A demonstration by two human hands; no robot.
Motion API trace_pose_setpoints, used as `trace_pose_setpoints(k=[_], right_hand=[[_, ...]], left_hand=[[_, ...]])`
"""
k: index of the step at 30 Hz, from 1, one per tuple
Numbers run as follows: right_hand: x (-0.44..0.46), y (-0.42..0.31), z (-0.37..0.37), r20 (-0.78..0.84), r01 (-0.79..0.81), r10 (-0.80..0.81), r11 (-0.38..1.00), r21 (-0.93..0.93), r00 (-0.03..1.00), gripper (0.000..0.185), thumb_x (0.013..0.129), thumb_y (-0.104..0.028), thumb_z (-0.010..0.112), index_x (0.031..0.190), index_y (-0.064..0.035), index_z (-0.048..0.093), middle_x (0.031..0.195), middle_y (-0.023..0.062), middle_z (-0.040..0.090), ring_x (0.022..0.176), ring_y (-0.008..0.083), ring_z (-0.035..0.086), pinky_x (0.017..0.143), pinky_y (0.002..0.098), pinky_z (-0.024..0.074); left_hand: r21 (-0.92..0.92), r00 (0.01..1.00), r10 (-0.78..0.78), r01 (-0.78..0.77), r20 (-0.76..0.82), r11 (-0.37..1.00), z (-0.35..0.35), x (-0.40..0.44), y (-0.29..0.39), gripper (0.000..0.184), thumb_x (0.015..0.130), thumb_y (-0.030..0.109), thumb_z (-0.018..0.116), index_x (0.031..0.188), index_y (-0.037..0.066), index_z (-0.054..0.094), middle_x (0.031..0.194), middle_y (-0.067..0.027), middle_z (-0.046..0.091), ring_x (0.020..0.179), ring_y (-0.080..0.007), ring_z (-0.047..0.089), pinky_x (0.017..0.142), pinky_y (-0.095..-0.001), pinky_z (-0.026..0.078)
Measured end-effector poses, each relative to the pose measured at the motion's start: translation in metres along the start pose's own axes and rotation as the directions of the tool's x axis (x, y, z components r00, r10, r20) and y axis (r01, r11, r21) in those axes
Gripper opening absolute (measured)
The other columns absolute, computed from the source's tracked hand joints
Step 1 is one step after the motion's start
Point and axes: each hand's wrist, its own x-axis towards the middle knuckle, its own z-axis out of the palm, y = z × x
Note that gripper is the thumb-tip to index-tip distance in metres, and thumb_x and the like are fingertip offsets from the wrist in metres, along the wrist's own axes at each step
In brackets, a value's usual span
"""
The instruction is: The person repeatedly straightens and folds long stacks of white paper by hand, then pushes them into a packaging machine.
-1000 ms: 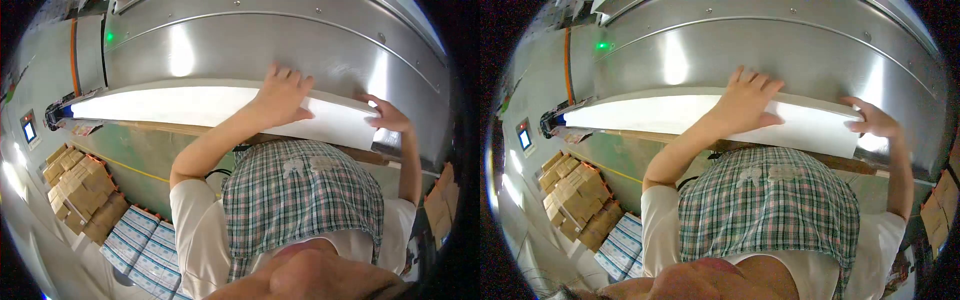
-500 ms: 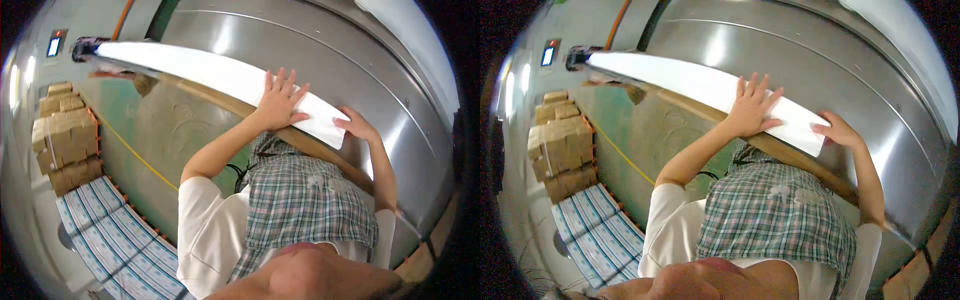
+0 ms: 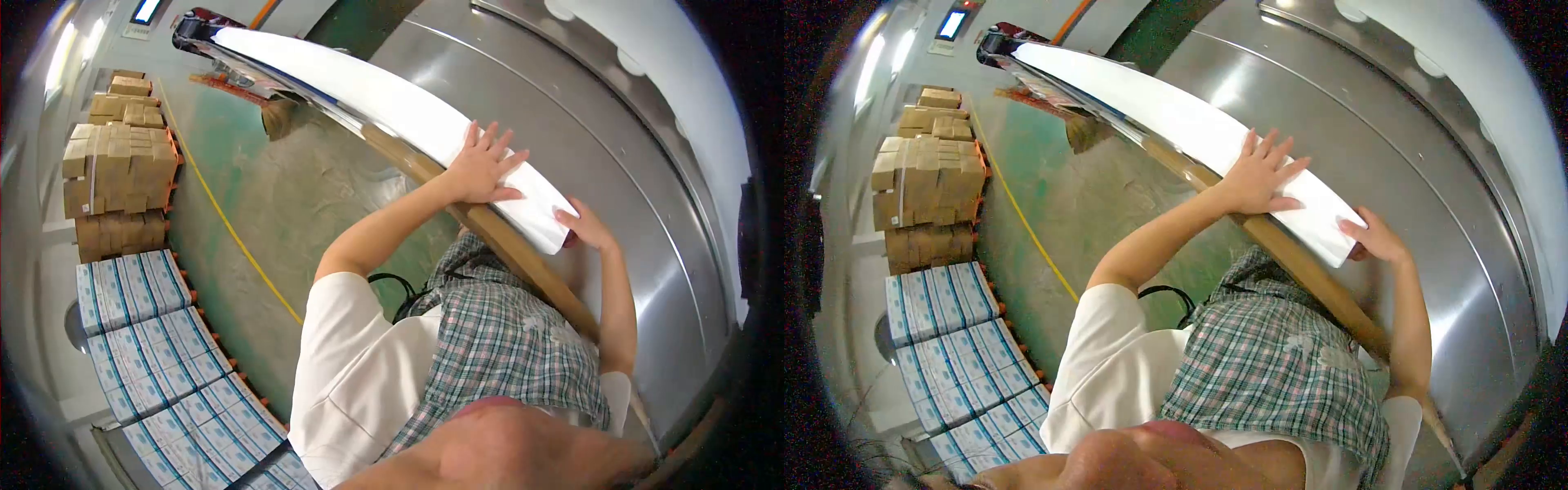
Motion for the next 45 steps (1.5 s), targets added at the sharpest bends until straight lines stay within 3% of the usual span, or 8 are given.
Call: trace_pose_setpoints(k=[11,17,20,24,28,31,40,45], right_hand=[[-0.027,-0.015,0.015,-0.126,-0.014,0.02,0.999,0.048,0.992,0.059,0.077,-0.049,0.058,0.109,-0.002,0.045,0.077,0.0078,0.056,0.059,0.0125,0.054,0.047,0.0251,0.0455],[-0.04,-0.009,0.012,-0.079,-0.109,0.113,0.993,0.046,0.99,0.06,0.08,-0.042,0.057,0.119,0.0006,0.041,0.094,0.0099,0.055,0.081,0.0152,0.055,0.063,0.0265,0.0471],[-0.049,0.032,0.002,-0.219,0.173,-0.154,0.982,0.071,0.963,0.05,0.082,-0.038,0.056,0.112,0.0007,0.047,0.079,0.0064,0.057,0.066,0.0135,0.056,0.057,0.0254,0.0471],[-0.082,0.123,-0.067,-0.817,0.087,-0.495,0.866,-0.493,0.297,0.041,0.084,-0.032,0.055,0.106,0.002,0.052,0.085,0.0131,0.059,0.081,0.022,0.056,0.072,0.0341,0.0449],[-0.176,0.235,-0.141,-0.909,-0.548,-0.412,0.746,-0.377,0.065,0.035,0.082,-0.032,0.055,0.097,0.0004,0.058,0.091,0.0187,0.058,0.086,0.031,0.056,0.076,0.0405,0.044],[-0.227,0.292,-0.141,-0.929,-0.639,-0.356,0.739,-0.213,-0.103,0.034,0.081,-0.033,0.054,0.095,-0.0026,0.059,0.09,0.0163,0.059,0.083,0.0323,0.056,0.072,0.0422,0.0456],[-0.203,0.371,-0.202,-0.942,-0.776,-0.27,0.631,-0.016,-0.199,0.028,0.078,-0.029,0.052,0.099,-0.011,0.059,0.102,0.0133,0.058,0.093,0.0309,0.055,0.077,0.0411,0.0456],[-0.207,0.364,-0.198,-0.929,-0.711,-0.251,0.703,0.017,-0.271,0.028,0.078,-0.029,0.052,0.099,-0.0112,0.059,0.102,0.0134,0.058,0.094,0.0321,0.054,0.08,0.0415,0.0439]], left_hand=[[-0.015,0.999,0.027,-0.026,0.024,1.0,-0.018,0.001,0.004,0.07,0.076,0.064,0.038,0.128,0.017,0.039,0.129,-0.0193,0.037,0.122,-0.0417,0.028,0.099,-0.0598,0.012],[0.008,0.998,0.017,-0.018,0.057,1.0,-0.023,0.006,0.012,0.069,0.077,0.063,0.039,0.128,0.017,0.039,0.13,-0.0191,0.037,0.122,-0.041,0.029,0.099,-0.0594,0.012],[0.034,0.998,0.019,-0.021,0.057,0.999,-0.019,0.006,0.008,0.069,0.078,0.063,0.038,0.128,0.016,0.039,0.13,-0.0192,0.036,0.122,-0.0405,0.029,0.098,-0.0595,0.013],[0.089,0.999,0.029,-0.028,-0.017,0.996,-0.014,0.006,0.011,0.067,0.077,0.059,0.045,0.127,0.014,0.04,0.125,-0.0175,0.039,0.119,-0.0382,0.031,0.097,-0.0582,0.017],[0.037,0.999,0.038,-0.038,-0.009,0.999,-0.012,0.004,0.016,0.067,0.077,0.058,0.046,0.127,0.014,0.04,0.125,-0.0179,0.04,0.119,-0.0371,0.031,0.098,-0.0576,0.016],[0.028,0.999,0.044,-0.043,-0.011,0.999,-0.015,0.005,0.014,0.059,0.077,0.052,0.05,0.118,0.01,0.046,0.115,-0.0158,0.046,0.11,-0.0341,0.039,0.093,-0.0536,0.024],[-0.297,0.997,0.062,-0.043,0.054,0.954,0.021,0.073,0.07,0.028,0.073,0.021,0.065,0.093,0.003,0.058,0.089,-0.0139,0.059,0.084,-0.0325,0.054,0.078,-0.0414,0.042],[-0.256,0.732,0.456,-0.633,-0.507,0.731,-0.059,0.126,0.195,0.024,0.059,0.007,0.062,0.083,0.007,0.059,0.087,-0.0094,0.058,0.083,-0.0288,0.056,0.07,-0.0397,0.048]])
